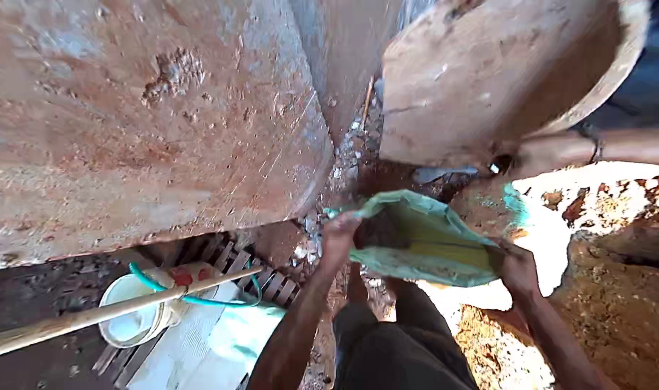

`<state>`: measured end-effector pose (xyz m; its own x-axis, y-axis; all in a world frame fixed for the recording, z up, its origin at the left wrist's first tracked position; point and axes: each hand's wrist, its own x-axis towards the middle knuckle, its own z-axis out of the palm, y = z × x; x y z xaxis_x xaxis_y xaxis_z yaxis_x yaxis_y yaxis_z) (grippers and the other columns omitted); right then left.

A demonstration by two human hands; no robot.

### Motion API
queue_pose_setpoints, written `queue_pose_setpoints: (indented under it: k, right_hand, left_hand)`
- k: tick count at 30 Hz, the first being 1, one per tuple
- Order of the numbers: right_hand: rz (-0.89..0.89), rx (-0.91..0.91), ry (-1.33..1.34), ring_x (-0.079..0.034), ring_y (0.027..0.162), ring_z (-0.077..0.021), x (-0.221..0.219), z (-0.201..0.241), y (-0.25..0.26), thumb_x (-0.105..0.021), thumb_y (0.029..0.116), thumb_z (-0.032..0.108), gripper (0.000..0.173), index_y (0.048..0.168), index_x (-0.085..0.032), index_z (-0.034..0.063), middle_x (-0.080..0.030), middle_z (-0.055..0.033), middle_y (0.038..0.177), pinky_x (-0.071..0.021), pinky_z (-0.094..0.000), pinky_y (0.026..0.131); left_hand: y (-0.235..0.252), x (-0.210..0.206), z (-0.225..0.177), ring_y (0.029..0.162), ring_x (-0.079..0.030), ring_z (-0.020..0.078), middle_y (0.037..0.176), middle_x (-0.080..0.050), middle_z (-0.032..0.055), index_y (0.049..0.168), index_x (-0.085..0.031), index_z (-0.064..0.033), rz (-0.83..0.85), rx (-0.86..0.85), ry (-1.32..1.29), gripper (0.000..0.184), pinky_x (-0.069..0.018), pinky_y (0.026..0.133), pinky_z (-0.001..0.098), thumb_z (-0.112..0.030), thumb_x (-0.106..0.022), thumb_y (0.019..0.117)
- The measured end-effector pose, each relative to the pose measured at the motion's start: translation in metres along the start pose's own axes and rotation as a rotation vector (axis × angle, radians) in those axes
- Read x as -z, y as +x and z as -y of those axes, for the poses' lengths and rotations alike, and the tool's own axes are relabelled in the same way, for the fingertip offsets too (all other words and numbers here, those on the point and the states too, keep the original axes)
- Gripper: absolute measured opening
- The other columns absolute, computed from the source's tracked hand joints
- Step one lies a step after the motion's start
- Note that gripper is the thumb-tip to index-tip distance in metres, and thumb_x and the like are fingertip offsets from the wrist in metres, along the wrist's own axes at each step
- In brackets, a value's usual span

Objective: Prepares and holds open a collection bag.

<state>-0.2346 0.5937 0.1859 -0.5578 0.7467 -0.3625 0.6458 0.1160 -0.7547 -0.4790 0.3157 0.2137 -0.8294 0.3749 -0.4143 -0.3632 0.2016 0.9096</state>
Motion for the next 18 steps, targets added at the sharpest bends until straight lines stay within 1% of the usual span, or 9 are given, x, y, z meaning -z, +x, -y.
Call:
queue_pose_setpoints:
  k: [2, 4, 7, 9, 10, 12, 13, 15, 18]
  right_hand:
    - [0.033, 0.098, -0.002, -0.068, 0.082, -0.0023, 0.01, 0.044, -0.004, -0.052, 0.0962, 0.006, 0.025, 0.104, -0.075, 0.0005, -0.074, -0.0036, 0.093, -0.0582, -0.0262, 0.078]
    - [0.037, 0.167, -0.025, -0.067, 0.082, 0.0003, 0.025, 0.081, -0.012, -0.052, 0.0933, 0.006, 0.026, 0.101, -0.076, 0.0028, -0.074, 0.0, 0.092, -0.0571, -0.0229, 0.077]
    - [-0.045, 0.203, 0.015, -0.066, 0.079, 0.0051, 0.041, 0.105, -0.014, -0.052, 0.0916, 0.004, 0.024, 0.098, -0.075, 0.0041, -0.074, 0.0066, 0.089, -0.0576, -0.0178, 0.074]
    - [-0.141, 0.186, -0.018, -0.065, 0.08, 0.0061, 0.036, 0.105, -0.004, -0.053, 0.0934, 0.004, 0.02, 0.1, -0.072, 0.0008, -0.073, 0.005, 0.09, -0.0568, -0.0173, 0.076]
    - [-0.185, 0.175, -0.072, -0.066, 0.083, 0.0007, 0.02, 0.099, 0.009, -0.054, 0.0952, 0.004, 0.02, 0.104, -0.07, -0.0037, -0.072, -0.0022, 0.093, -0.0572, -0.0215, 0.079]
    - [-0.154, 0.097, -0.189, -0.067, 0.104, -0.0341, -0.038, 0.057, 0.051, -0.056, 0.0988, 0.003, 0.027, 0.117, -0.065, -0.0148, -0.068, -0.0303, 0.111, -0.0526, -0.051, 0.096]
    - [-0.084, -0.005, -0.254, -0.065, 0.112, -0.044, -0.075, 0.025, 0.07, -0.057, 0.1006, 0.006, 0.03, 0.122, -0.065, -0.0128, -0.066, -0.0344, 0.118, -0.0486, -0.0597, 0.102]
    - [0.04, -0.259, -0.356, -0.061, 0.121, -0.047, -0.134, -0.031, 0.094, -0.056, 0.1032, 0.014, 0.031, 0.125, -0.068, -0.0041, -0.065, -0.032, 0.125, -0.0442, -0.0635, 0.106]
    - [0.158, -0.331, -0.433, -0.058, 0.127, -0.0467, -0.171, -0.034, 0.113, -0.05, 0.1062, 0.013, 0.032, 0.13, -0.067, 0.0004, -0.064, -0.0295, 0.131, -0.0414, -0.0635, 0.109]
  left_hand:
    - [0.004, 0.028, -0.02, 0.083, -0.069, 0.0102, 0.09, -0.074, 0.0063, 0.1, -0.073, 0.0038, -0.123, -0.028, -0.084, 0.016, -0.0582, 0.08, 0.0324, 0.003, -0.057, 0.0974]
    - [0.001, 0.039, -0.038, 0.077, -0.07, 0.0098, 0.085, -0.074, 0.0046, 0.097, -0.073, 0.0022, -0.167, -0.072, -0.19, 0.019, -0.0599, 0.074, 0.0305, 0.005, -0.054, 0.0967]
    - [0.002, 0.049, -0.061, 0.082, -0.072, 0.0081, 0.089, -0.076, 0.003, 0.098, -0.075, 0.0, -0.095, -0.202, -0.225, 0.022, -0.061, 0.078, 0.0291, 0.005, -0.054, 0.0947]
    - [0.017, 0.051, -0.057, 0.088, -0.071, 0.0077, 0.095, -0.077, 0.0036, 0.102, -0.076, 0.0009, -0.045, -0.238, -0.174, 0.022, -0.0601, 0.084, 0.0293, 0.004, -0.055, 0.0953]
    - [0.036, 0.047, -0.045, 0.09, -0.071, 0.0077, 0.097, -0.076, 0.0044, 0.104, -0.075, 0.002, -0.062, -0.24, -0.147, 0.021, -0.0594, 0.086, 0.0295, 0.003, -0.056, 0.0957]
    - [0.087, 0.026, 0.014, 0.097, -0.07, 0.0124, 0.104, -0.074, 0.0114, 0.111, -0.071, 0.0061, -0.113, -0.179, 0.011, 0.02, -0.0568, 0.092, 0.0335, -0.003, -0.057, 0.099]
    - [0.109, 0.014, 0.057, 0.106, -0.069, 0.0204, 0.112, -0.073, 0.018, 0.117, -0.07, 0.0072, -0.094, -0.095, 0.145, 0.025, -0.0535, 0.099, 0.0397, -0.008, -0.057, 0.1015]
    - [0.124, 0.003, 0.133, 0.123, -0.064, 0.0336, 0.127, -0.068, 0.0246, 0.129, -0.066, 0.0048, -0.043, 0.109, 0.399, 0.033, -0.0452, 0.111, 0.0496, -0.016, -0.055, 0.1054]
    - [0.134, 0.017, 0.179, 0.129, -0.059, 0.0367, 0.133, -0.064, 0.0251, 0.132, -0.064, 0.0032, -0.126, 0.213, 0.459, 0.033, -0.0411, 0.113, 0.0521, -0.011, -0.05, 0.1056]
